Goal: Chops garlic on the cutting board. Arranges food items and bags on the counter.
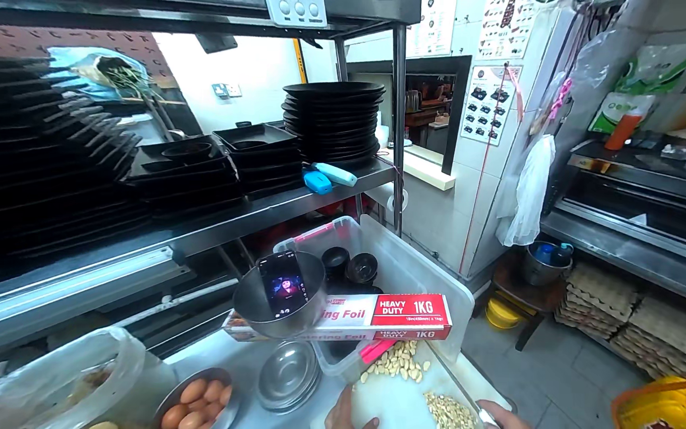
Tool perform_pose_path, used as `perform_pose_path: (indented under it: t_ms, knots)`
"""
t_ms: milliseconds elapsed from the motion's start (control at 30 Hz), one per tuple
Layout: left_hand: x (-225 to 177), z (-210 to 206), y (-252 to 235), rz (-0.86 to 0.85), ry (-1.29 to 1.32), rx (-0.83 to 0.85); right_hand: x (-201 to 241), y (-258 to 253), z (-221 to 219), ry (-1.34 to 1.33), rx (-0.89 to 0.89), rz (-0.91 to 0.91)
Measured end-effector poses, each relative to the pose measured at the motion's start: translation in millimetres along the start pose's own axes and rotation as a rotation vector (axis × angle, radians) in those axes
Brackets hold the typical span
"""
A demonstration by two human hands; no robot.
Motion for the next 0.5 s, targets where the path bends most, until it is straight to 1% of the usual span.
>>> perform_pose_path:
  t_ms: [100, 200, 333, 433, 500]
  knots:
    - [-3.6, 1.3, 1.1, -0.014, -0.017, -0.004, 3.4, -18.1, 0.6, 0.034, -0.04, -0.007]
    - [-6.5, 4.0, 3.3, -0.04, -0.02, -0.016, 18.0, -16.2, 3.0, 0.038, -0.057, -0.007]
    - [-4.4, 3.3, 3.2, -0.036, -0.017, -0.017, 24.3, -10.0, 8.7, 0.076, -0.071, -0.03]
    - [-3.4, 2.0, 2.1, -0.032, -0.023, -0.022, 17.7, -18.3, 11.1, 0.159, -0.045, -0.055]
    - [-3.1, 2.5, 1.6, -0.031, -0.016, -0.019, 15.5, -19.7, 9.6, 0.169, -0.01, -0.045]
Point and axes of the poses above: each hand's wrist, its own y-axis away from the middle knuckle, its own z-axis out of the back of the hand, x = y × z, the point moved 8 cm from there along -y, towards the middle knuckle, and after that the axes turned 13 degrees about x, right-handed, at the moved point
